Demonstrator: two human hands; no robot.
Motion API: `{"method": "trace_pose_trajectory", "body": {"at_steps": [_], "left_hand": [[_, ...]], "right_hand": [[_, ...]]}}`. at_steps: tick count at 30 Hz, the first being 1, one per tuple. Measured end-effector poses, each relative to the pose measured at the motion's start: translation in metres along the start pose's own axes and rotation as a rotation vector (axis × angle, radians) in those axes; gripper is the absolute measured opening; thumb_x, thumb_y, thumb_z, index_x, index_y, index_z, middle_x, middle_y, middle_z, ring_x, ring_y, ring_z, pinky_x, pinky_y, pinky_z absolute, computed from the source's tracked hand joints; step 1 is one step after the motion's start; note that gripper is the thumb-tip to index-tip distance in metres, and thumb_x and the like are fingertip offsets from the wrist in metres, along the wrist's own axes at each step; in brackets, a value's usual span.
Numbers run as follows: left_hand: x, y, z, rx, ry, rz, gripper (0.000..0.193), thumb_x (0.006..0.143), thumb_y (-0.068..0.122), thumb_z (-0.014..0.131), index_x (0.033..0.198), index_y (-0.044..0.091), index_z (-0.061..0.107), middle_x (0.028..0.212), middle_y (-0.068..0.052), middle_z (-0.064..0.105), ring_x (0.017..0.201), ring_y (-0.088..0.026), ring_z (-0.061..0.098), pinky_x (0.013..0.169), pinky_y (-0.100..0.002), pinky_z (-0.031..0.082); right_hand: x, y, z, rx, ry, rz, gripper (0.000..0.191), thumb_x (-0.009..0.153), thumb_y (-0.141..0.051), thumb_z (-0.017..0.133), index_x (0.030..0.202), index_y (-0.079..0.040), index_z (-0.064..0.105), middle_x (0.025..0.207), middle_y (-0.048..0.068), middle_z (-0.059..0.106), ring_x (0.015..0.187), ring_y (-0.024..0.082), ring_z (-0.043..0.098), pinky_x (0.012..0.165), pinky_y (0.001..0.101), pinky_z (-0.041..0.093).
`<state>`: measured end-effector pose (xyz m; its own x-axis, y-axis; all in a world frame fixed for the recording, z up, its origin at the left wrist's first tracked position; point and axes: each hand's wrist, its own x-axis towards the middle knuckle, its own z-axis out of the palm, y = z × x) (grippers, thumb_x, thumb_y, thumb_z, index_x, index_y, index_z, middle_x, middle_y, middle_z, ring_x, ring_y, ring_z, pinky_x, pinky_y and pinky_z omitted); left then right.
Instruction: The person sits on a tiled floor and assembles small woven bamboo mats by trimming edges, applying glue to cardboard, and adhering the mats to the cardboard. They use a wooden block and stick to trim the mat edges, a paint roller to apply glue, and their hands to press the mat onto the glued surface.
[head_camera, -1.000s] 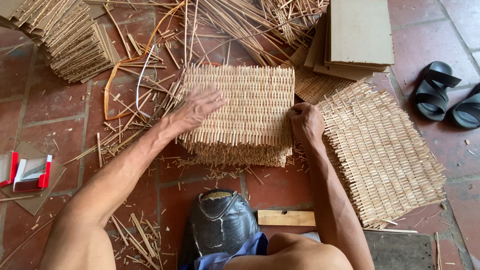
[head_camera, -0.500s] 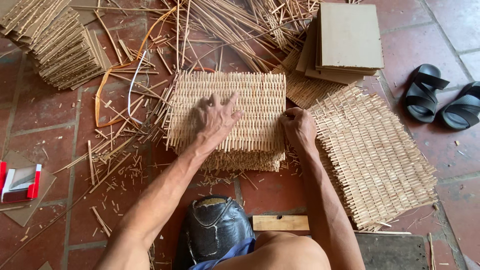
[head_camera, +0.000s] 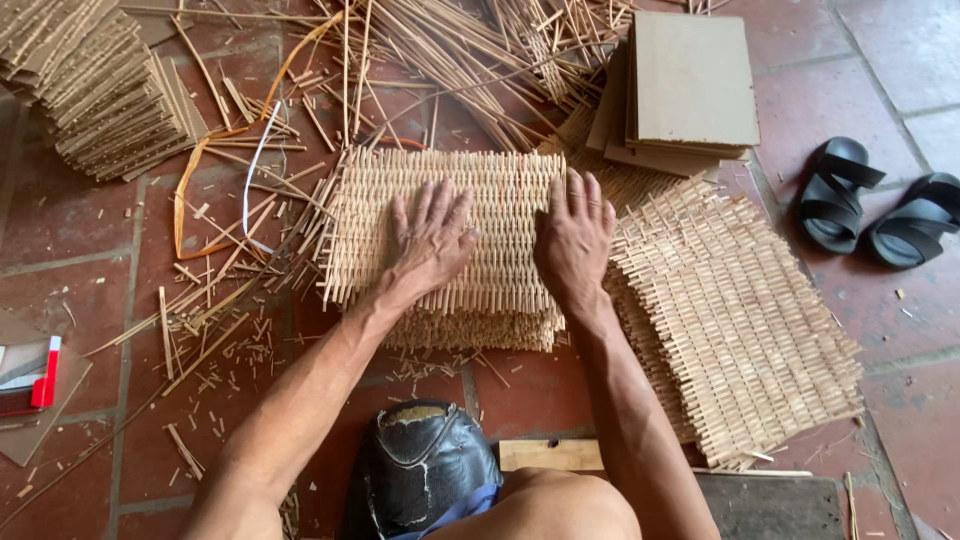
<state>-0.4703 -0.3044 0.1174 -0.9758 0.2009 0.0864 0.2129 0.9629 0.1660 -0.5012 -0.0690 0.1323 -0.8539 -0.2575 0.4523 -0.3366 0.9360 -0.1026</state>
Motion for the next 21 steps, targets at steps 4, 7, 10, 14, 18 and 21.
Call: {"method": "trace_pose_trajectory", "body": {"at_steps": [4, 7, 10, 14, 18, 21], "left_hand": [[0.001, 0.001, 0.007, 0.032, 0.012, 0.000, 0.071, 0.106, 0.058, 0.031, 0.164, 0.019, 0.018, 0.170, -0.017, 0.006, 0.157, -0.040, 0.011, 0.117, -0.073, -0.001], [0.009, -0.001, 0.011, -0.001, -0.069, -0.049, 0.070, 0.105, 0.053, 0.032, 0.164, 0.017, 0.018, 0.170, -0.016, 0.002, 0.156, -0.038, 0.007, 0.115, -0.074, -0.002], [0.015, -0.003, 0.011, -0.029, -0.033, -0.045, 0.070, 0.106, 0.054, 0.032, 0.165, 0.017, 0.020, 0.171, -0.015, 0.000, 0.157, -0.035, 0.004, 0.118, -0.073, -0.002], [0.025, -0.013, 0.005, -0.007, -0.204, -0.034, 0.079, 0.103, 0.064, 0.033, 0.166, 0.019, 0.021, 0.172, -0.013, 0.004, 0.158, -0.030, 0.006, 0.124, -0.068, 0.002], [0.026, -0.025, 0.000, 0.029, -0.064, 0.055, 0.084, 0.099, 0.073, 0.031, 0.165, 0.020, 0.023, 0.170, -0.016, 0.001, 0.157, -0.032, 0.000, 0.120, -0.068, -0.005], [0.024, -0.027, -0.002, 0.004, -0.101, 0.019, 0.082, 0.097, 0.074, 0.031, 0.163, 0.025, 0.021, 0.169, -0.016, -0.006, 0.155, -0.036, -0.008, 0.115, -0.069, -0.013]], "right_hand": [[0.027, -0.027, 0.022, 0.048, -0.246, -0.084, 0.068, 0.107, -0.048, 0.028, 0.159, -0.005, 0.023, 0.167, 0.019, 0.017, 0.154, 0.038, 0.011, 0.122, 0.0550, 0.003], [0.032, -0.034, 0.029, 0.127, -0.415, -0.092, 0.072, 0.106, -0.053, 0.025, 0.161, -0.007, 0.020, 0.169, 0.017, 0.015, 0.156, 0.034, 0.012, 0.125, 0.0538, 0.004], [0.028, -0.032, 0.030, 0.174, -0.461, -0.049, 0.073, 0.106, -0.054, 0.025, 0.161, -0.005, 0.021, 0.169, 0.018, 0.016, 0.157, 0.034, 0.012, 0.126, 0.0530, 0.005], [0.023, -0.031, 0.029, 0.217, -0.430, -0.045, 0.073, 0.106, -0.053, 0.024, 0.160, -0.004, 0.021, 0.168, 0.019, 0.017, 0.155, 0.036, 0.012, 0.124, 0.0542, 0.005], [0.016, -0.029, 0.034, 0.173, -0.438, -0.057, 0.075, 0.105, -0.055, 0.025, 0.160, -0.004, 0.023, 0.169, 0.019, 0.018, 0.156, 0.035, 0.013, 0.125, 0.0537, 0.006], [0.013, -0.028, 0.039, 0.200, -0.389, -0.069, 0.075, 0.106, -0.055, 0.026, 0.160, -0.003, 0.023, 0.168, 0.018, 0.018, 0.156, 0.036, 0.013, 0.124, 0.0545, 0.007]]}}
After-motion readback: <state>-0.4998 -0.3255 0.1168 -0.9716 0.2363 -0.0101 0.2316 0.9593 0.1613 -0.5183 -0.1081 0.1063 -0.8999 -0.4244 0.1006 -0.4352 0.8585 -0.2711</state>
